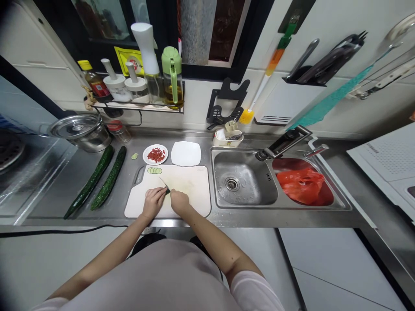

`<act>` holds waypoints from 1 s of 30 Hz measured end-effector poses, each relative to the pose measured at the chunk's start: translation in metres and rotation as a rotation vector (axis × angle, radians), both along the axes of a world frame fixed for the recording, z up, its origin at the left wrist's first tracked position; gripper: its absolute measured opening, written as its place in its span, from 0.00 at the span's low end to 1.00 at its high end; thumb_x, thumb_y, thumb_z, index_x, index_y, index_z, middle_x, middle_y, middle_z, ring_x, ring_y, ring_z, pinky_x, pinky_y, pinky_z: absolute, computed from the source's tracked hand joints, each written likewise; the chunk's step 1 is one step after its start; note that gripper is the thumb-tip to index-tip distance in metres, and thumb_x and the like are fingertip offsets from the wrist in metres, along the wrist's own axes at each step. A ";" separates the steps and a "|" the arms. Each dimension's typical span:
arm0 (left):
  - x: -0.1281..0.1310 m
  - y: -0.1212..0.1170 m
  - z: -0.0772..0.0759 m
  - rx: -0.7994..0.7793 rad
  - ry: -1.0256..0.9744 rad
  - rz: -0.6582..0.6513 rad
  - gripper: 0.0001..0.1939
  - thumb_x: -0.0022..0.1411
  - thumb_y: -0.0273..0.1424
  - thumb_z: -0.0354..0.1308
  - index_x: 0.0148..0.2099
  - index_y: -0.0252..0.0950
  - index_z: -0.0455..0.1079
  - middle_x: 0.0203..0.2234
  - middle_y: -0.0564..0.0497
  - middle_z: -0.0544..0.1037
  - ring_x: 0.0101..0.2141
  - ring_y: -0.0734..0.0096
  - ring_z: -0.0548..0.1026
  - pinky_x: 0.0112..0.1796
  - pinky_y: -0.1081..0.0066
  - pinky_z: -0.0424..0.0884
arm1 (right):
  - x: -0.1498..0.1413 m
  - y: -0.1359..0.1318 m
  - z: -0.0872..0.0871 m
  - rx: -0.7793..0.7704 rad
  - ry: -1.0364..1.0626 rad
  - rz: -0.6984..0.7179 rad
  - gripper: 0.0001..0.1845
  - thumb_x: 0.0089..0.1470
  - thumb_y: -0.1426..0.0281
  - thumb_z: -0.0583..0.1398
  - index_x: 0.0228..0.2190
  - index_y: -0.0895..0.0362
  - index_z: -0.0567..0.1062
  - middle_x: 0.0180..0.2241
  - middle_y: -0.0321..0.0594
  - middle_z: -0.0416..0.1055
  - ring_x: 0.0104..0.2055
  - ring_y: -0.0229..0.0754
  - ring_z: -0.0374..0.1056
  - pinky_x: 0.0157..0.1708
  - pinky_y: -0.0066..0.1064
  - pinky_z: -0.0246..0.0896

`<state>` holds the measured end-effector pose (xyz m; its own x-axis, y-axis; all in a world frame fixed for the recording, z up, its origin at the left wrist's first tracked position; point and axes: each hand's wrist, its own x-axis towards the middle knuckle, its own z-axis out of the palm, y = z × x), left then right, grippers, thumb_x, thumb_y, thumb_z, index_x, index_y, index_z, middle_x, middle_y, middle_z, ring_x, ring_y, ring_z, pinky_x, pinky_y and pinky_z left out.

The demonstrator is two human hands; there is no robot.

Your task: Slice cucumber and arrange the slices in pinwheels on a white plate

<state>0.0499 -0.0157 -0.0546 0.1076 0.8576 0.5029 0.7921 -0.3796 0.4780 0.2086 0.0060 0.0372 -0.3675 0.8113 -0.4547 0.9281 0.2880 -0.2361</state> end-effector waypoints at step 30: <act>0.001 0.000 0.002 -0.052 -0.021 0.022 0.14 0.68 0.31 0.49 0.49 0.41 0.74 0.40 0.46 0.79 0.42 0.66 0.74 0.46 0.61 0.64 | -0.006 0.005 0.008 0.007 0.011 -0.011 0.17 0.58 0.82 0.49 0.47 0.62 0.66 0.39 0.51 0.75 0.45 0.45 0.73 0.41 0.32 0.64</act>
